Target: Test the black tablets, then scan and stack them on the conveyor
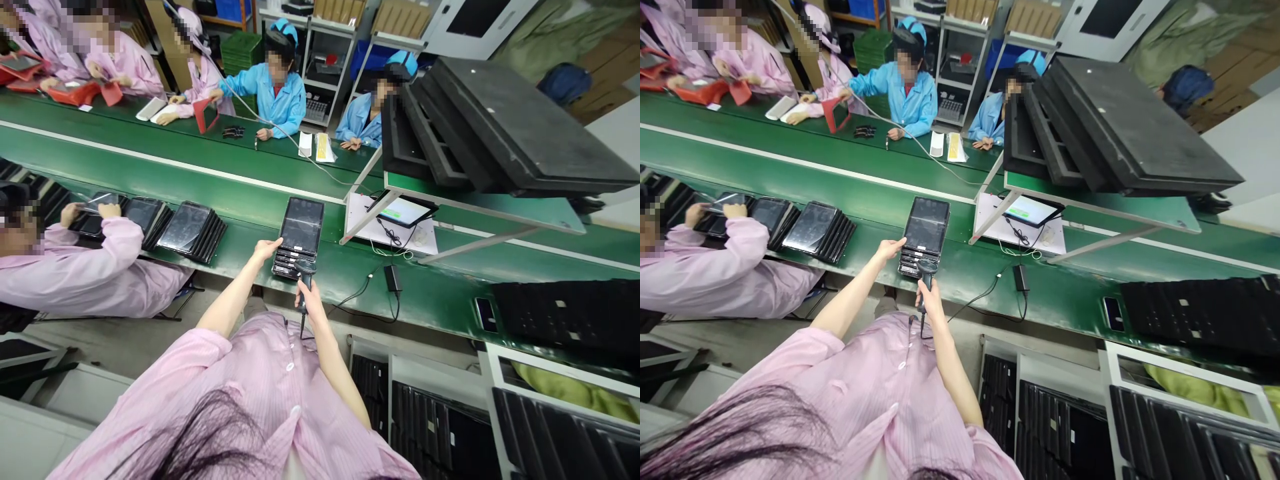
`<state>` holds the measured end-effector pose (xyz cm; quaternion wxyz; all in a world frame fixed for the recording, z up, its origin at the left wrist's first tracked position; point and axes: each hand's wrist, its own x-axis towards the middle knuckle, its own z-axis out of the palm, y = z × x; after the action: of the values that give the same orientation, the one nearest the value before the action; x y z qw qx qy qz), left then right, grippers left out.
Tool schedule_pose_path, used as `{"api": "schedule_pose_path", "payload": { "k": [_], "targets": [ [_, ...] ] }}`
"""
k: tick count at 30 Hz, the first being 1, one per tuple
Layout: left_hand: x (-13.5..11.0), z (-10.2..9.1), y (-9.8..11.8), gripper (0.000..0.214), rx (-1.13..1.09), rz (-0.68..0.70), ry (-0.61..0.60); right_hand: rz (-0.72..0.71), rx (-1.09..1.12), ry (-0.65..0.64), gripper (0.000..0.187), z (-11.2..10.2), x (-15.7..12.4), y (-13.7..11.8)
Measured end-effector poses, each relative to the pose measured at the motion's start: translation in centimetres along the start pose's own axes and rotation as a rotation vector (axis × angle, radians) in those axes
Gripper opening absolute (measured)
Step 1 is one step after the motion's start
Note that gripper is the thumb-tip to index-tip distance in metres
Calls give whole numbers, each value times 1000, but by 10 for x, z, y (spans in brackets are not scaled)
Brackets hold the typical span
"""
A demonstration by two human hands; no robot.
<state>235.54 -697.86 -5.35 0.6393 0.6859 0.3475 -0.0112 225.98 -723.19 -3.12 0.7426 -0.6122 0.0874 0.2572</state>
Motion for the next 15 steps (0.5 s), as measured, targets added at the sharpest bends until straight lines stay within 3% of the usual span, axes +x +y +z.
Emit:
{"api": "schedule_pose_path", "payload": {
  "k": [15],
  "targets": [
    [-4, 1, 2, 64, -51, -26, -4, 10, -28, -29, 59, 2, -12, 18]
  ]
}}
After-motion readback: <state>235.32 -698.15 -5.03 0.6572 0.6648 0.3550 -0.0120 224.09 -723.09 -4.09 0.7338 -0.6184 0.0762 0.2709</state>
